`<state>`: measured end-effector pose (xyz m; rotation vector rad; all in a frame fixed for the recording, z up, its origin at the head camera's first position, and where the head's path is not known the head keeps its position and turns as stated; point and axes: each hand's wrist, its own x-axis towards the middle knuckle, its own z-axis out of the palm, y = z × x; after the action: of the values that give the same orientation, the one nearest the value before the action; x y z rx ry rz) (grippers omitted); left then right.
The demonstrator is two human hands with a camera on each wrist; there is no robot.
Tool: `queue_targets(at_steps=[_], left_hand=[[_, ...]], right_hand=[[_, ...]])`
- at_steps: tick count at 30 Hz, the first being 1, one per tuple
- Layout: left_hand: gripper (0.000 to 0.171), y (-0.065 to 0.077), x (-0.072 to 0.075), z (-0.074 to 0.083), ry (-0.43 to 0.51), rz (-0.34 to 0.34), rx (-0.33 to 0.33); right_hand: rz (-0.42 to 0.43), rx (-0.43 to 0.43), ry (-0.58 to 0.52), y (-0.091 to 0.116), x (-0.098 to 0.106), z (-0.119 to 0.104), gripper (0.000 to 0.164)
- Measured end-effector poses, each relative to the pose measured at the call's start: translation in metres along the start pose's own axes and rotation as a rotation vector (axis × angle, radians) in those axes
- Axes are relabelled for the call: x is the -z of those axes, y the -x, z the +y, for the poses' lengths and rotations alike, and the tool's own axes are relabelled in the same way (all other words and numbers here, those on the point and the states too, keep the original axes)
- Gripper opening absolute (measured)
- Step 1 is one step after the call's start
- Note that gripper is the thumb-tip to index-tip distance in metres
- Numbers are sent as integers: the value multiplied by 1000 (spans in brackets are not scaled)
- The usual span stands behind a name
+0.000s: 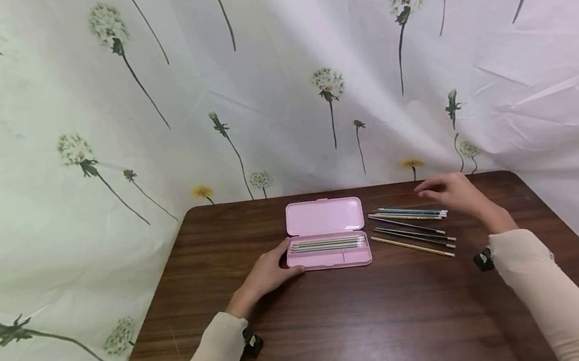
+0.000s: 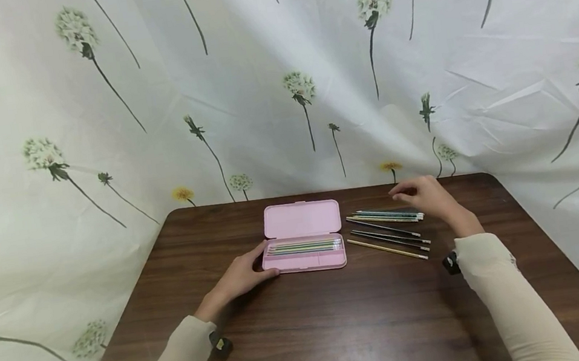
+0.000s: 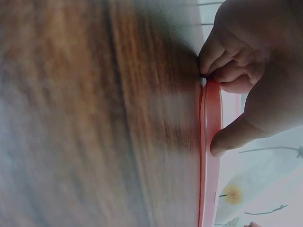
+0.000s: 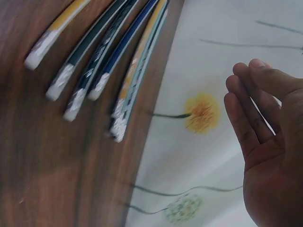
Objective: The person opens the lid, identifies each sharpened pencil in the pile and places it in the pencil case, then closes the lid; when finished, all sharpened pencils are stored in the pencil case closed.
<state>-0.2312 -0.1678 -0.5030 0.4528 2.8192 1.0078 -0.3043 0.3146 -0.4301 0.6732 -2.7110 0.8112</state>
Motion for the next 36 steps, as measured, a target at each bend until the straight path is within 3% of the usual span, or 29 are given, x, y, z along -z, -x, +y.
queue_targets(at_steps=[13,24,36], left_hand=[[88,-1,0,2,-8,-10,8],[88,0,1,2,-8,-3,5],[87,2,1,2,-8,1,0]], right_hand=[[-93,-166,-54,19,-16,33,18],[-112,-114,4,26,-43,49,20],[-138,-67,82,24,-47,47,24]])
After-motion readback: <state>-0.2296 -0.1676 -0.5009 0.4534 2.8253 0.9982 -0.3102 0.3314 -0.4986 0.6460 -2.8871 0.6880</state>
